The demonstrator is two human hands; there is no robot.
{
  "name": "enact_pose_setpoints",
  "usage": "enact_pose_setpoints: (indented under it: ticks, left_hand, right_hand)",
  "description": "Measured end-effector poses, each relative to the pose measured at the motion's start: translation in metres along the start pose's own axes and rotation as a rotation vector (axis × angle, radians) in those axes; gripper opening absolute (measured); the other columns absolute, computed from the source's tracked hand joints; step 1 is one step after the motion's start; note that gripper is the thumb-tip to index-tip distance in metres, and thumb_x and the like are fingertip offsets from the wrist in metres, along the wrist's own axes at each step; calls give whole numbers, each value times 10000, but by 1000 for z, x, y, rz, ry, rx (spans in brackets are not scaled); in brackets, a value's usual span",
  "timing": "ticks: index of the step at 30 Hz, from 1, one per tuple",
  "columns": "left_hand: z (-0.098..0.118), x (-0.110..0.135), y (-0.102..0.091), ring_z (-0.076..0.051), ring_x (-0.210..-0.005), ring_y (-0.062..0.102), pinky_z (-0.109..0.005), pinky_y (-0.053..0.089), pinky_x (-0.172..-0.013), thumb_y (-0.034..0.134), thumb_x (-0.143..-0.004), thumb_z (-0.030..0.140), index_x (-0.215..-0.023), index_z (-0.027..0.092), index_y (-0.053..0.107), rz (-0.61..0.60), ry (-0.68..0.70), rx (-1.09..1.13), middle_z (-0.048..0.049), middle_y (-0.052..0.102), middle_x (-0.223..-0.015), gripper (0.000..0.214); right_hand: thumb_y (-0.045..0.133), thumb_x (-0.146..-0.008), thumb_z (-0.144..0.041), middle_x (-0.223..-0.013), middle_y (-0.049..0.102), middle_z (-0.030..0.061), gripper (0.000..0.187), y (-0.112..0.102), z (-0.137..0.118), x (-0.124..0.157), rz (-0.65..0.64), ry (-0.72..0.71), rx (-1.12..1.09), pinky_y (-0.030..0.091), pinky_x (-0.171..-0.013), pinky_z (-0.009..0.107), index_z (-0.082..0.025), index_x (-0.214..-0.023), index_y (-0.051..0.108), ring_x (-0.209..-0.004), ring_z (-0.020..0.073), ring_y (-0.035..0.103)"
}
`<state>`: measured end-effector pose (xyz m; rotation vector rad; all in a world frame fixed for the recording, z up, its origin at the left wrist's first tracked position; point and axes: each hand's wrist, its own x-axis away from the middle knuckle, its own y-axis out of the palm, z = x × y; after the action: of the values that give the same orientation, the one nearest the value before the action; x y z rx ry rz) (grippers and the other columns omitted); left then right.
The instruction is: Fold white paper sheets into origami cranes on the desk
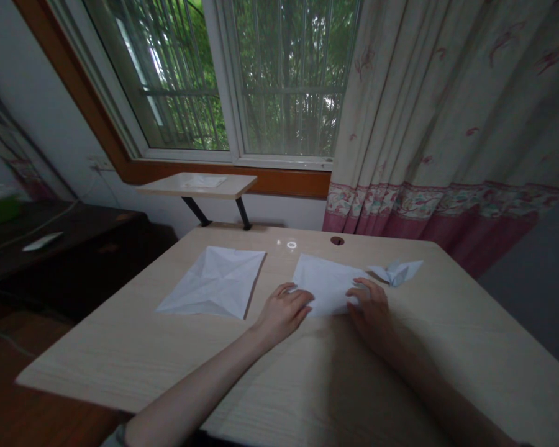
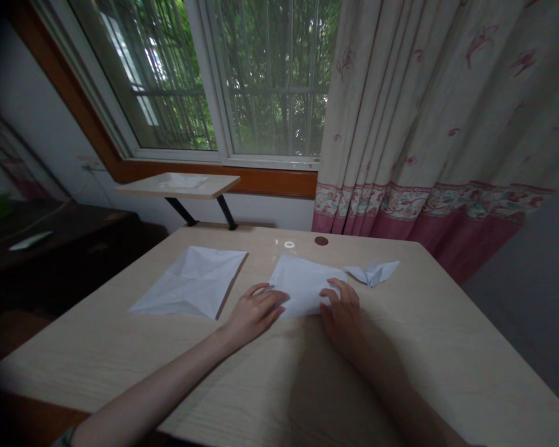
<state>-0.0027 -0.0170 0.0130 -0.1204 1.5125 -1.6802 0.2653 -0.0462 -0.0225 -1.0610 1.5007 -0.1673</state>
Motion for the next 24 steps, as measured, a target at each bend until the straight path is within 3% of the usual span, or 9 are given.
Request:
enact_pose_setpoints:
  ticks: [8, 24]
  left_hand:
    - [-3, 3, 4, -163, -1056, 699, -396, 414, -1110, 542, -988, 248, -1116, 258, 682, -4, 50, -2, -13, 751, -1158, 190]
    - [5, 4, 1, -150, -985, 735, -309, 543, -983, 491, -989, 205, -1155, 262, 707, 16, 175, 116, 23, 759, -1150, 278]
  right_hand:
    - [512, -922, -202, -1316, 568, 104, 228, -3, -4, 3, -132, -119, 34, 367, -1070, 540, -267, -1098, 641, -1253, 308, 499]
    - [499, -933, -126, -1314, 587, 98, 305, 2, 3, 5, -120, -149, 85, 387, -1034, 497, -293, -1078, 710, -1234, 290, 516]
